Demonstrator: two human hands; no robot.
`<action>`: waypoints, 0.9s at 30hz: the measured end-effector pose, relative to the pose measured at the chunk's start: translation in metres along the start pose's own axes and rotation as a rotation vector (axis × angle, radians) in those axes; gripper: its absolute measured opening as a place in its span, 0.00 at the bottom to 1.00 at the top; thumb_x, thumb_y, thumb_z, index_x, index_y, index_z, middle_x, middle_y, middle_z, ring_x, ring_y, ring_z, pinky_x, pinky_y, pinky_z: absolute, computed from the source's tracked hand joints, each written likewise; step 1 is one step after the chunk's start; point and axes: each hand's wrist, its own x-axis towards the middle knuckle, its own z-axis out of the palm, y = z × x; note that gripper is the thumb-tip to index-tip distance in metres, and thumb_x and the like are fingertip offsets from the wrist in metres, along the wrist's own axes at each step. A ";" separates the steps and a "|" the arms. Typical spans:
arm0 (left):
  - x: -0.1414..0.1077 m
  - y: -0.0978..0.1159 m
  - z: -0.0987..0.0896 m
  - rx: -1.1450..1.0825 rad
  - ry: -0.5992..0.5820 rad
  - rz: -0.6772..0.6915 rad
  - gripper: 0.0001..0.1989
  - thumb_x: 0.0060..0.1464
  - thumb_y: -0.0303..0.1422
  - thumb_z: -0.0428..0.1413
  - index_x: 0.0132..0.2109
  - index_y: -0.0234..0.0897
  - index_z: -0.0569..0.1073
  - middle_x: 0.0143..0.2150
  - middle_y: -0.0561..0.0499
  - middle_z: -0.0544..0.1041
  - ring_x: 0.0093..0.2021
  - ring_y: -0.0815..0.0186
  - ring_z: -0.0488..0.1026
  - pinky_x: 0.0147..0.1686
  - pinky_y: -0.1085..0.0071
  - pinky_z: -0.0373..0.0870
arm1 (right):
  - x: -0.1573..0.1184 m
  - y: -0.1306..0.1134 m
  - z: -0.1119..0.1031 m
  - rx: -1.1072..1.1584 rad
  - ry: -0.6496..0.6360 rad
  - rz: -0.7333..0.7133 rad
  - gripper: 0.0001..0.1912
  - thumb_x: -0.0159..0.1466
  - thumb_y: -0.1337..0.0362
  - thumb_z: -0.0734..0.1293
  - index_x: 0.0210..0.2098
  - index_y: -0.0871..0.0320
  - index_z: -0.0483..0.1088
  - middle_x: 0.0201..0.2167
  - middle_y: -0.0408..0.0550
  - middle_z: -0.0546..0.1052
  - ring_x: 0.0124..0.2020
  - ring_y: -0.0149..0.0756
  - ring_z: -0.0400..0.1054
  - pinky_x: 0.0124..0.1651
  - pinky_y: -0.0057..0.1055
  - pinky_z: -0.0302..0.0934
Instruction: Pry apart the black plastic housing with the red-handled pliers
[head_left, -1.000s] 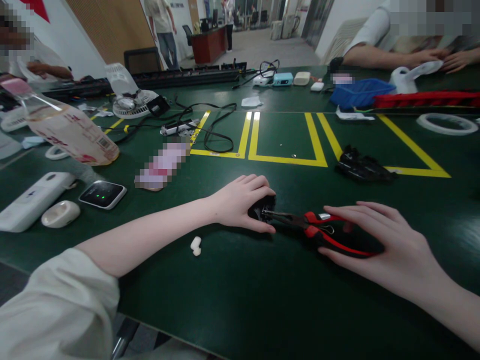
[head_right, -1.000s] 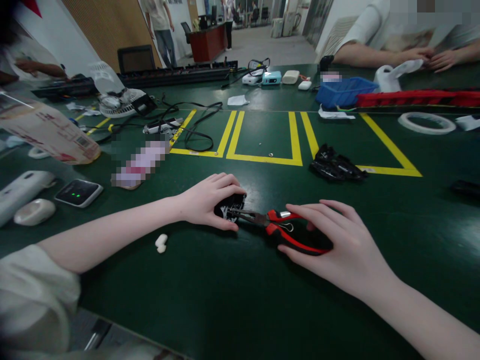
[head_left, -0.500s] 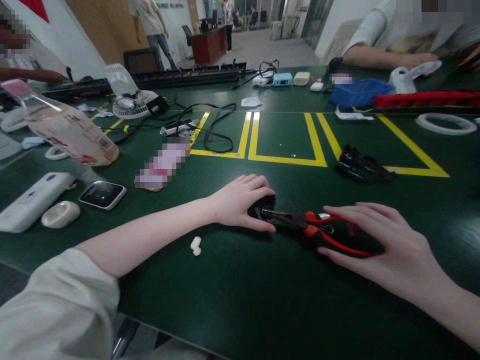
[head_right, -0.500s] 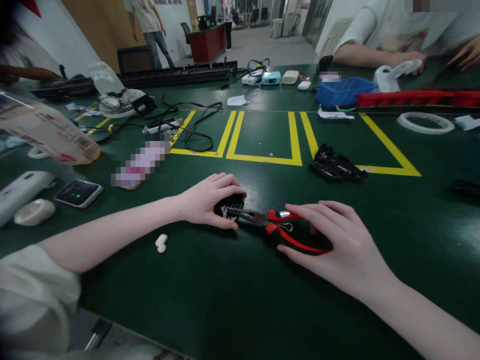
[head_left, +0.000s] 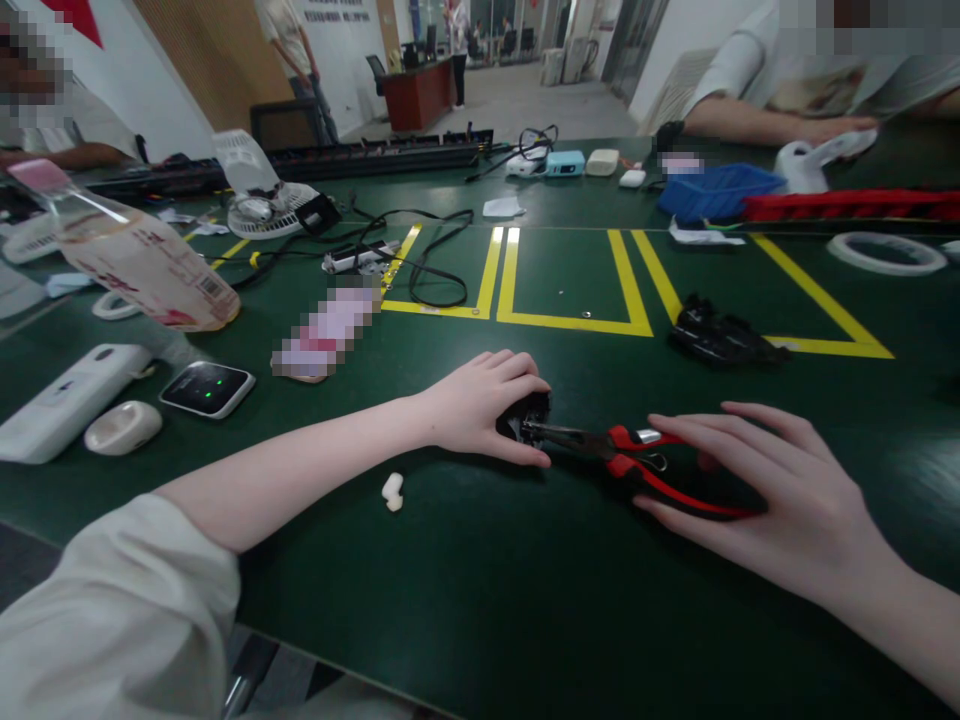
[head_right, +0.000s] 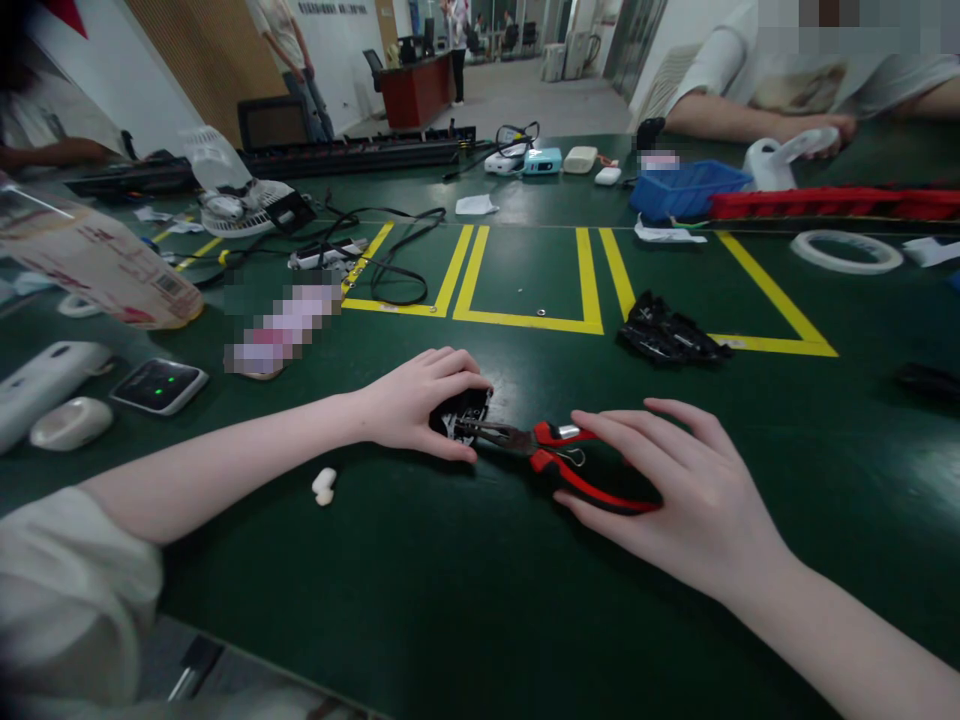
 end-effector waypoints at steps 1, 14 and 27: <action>0.000 0.000 0.000 -0.001 0.000 -0.003 0.36 0.52 0.58 0.58 0.57 0.35 0.69 0.53 0.41 0.71 0.51 0.54 0.68 0.52 0.57 0.66 | 0.000 0.000 0.000 0.003 0.001 0.007 0.37 0.59 0.50 0.70 0.66 0.43 0.58 0.48 0.46 0.78 0.44 0.52 0.75 0.53 0.58 0.64; 0.000 -0.001 0.000 0.007 -0.015 0.002 0.36 0.53 0.58 0.57 0.57 0.34 0.69 0.52 0.41 0.70 0.51 0.54 0.68 0.52 0.57 0.66 | -0.006 0.002 0.005 0.042 -0.016 0.095 0.34 0.60 0.46 0.68 0.64 0.40 0.61 0.47 0.45 0.79 0.46 0.55 0.73 0.48 0.57 0.68; -0.001 -0.001 0.000 0.035 0.009 0.038 0.37 0.54 0.58 0.57 0.57 0.31 0.70 0.52 0.39 0.71 0.50 0.54 0.68 0.51 0.58 0.67 | -0.002 -0.002 -0.001 0.001 -0.015 0.012 0.37 0.61 0.49 0.69 0.68 0.42 0.55 0.49 0.46 0.78 0.45 0.53 0.75 0.52 0.59 0.65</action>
